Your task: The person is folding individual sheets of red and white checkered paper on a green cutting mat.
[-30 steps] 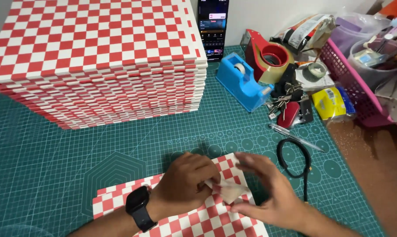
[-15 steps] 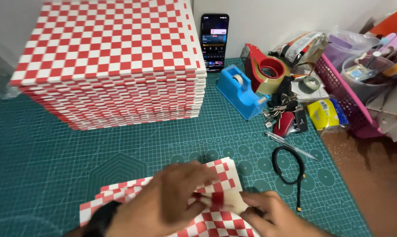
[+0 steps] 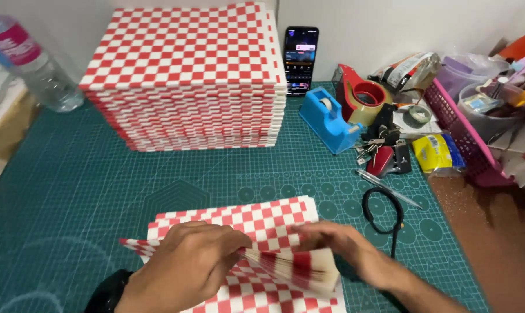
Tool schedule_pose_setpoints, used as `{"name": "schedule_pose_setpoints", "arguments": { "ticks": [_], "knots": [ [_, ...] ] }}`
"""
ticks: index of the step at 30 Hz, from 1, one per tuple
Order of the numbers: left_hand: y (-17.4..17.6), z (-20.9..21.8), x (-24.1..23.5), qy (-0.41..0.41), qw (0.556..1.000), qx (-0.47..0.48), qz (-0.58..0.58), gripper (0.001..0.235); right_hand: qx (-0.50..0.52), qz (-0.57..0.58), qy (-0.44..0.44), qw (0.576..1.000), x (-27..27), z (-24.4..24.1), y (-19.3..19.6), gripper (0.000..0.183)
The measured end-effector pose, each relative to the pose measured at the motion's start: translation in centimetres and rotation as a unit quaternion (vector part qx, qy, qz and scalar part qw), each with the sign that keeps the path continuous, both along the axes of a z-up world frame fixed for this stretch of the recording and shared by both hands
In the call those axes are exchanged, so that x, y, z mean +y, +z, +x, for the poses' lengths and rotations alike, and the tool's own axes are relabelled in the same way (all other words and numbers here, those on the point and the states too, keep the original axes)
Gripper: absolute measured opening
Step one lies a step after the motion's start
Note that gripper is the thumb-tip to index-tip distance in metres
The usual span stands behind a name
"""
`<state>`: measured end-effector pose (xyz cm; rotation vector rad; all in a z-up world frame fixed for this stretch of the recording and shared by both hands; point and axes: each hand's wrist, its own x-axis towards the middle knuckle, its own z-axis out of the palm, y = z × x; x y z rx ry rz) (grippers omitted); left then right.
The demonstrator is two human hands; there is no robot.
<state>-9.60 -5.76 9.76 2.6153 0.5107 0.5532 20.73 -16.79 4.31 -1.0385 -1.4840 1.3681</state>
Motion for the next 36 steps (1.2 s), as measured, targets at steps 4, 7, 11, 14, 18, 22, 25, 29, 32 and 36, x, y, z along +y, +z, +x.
{"name": "schedule_pose_setpoints", "arguments": {
  "ticks": [4, 7, 11, 14, 18, 22, 25, 29, 32, 36],
  "knots": [
    [2.7, -1.3, -3.4, 0.015, 1.0, -0.002, 0.025, 0.014, -0.155, -0.131, -0.063, 0.977, 1.1, -1.5, 0.5, 0.038],
    [4.6, -3.2, -5.5, 0.062, 0.994, -0.008, 0.091, 0.018, -0.215, -0.094, -0.086, 0.968, 0.8, -1.8, 0.3, 0.033],
    [7.5, -9.7, -6.4, 0.1, 0.968, -0.148, 0.176, 0.023, -0.275, 0.029, -0.071, 0.958, 0.9, -0.9, -1.4, 0.055],
    [11.0, -15.5, -6.5, 0.278, 0.945, -0.121, 0.119, 0.015, -0.275, 0.003, -0.098, 0.956, 1.1, -0.3, -3.9, 0.035],
    [13.3, -21.7, -2.3, 0.435, 0.884, -0.172, -0.018, 0.019, -0.203, -0.083, -0.145, 0.965, 1.0, -2.0, -2.1, 0.033],
    [7.2, -28.9, 4.8, 0.529, 0.811, -0.138, -0.208, 0.016, -0.207, -0.1, -0.159, 0.96, 1.1, -2.4, -1.9, 0.033],
    [-0.8, -34.8, 10.5, 0.538, 0.809, -0.067, -0.226, 0.019, -0.202, -0.169, -0.185, 0.947, 1.2, -2.1, -2.5, 0.035],
    [-4.2, -36.7, 13.8, 0.548, 0.816, 0.042, -0.18, 0.022, -0.18, -0.188, -0.201, 0.944, 1.8, -2.7, -0.9, 0.036],
    [-2.7, -34.6, 12.9, 0.564, 0.796, 0.111, -0.188, 0.037, -0.184, -0.223, -0.203, 0.936, 1.9, -1.5, -2.8, 0.036],
    [-3.0, -33.1, 14.5, 0.545, 0.797, 0.202, -0.164, 0.035, -0.173, -0.294, -0.282, 0.897, 1.8, -5.8, 1.8, 0.032]
  ]
}}
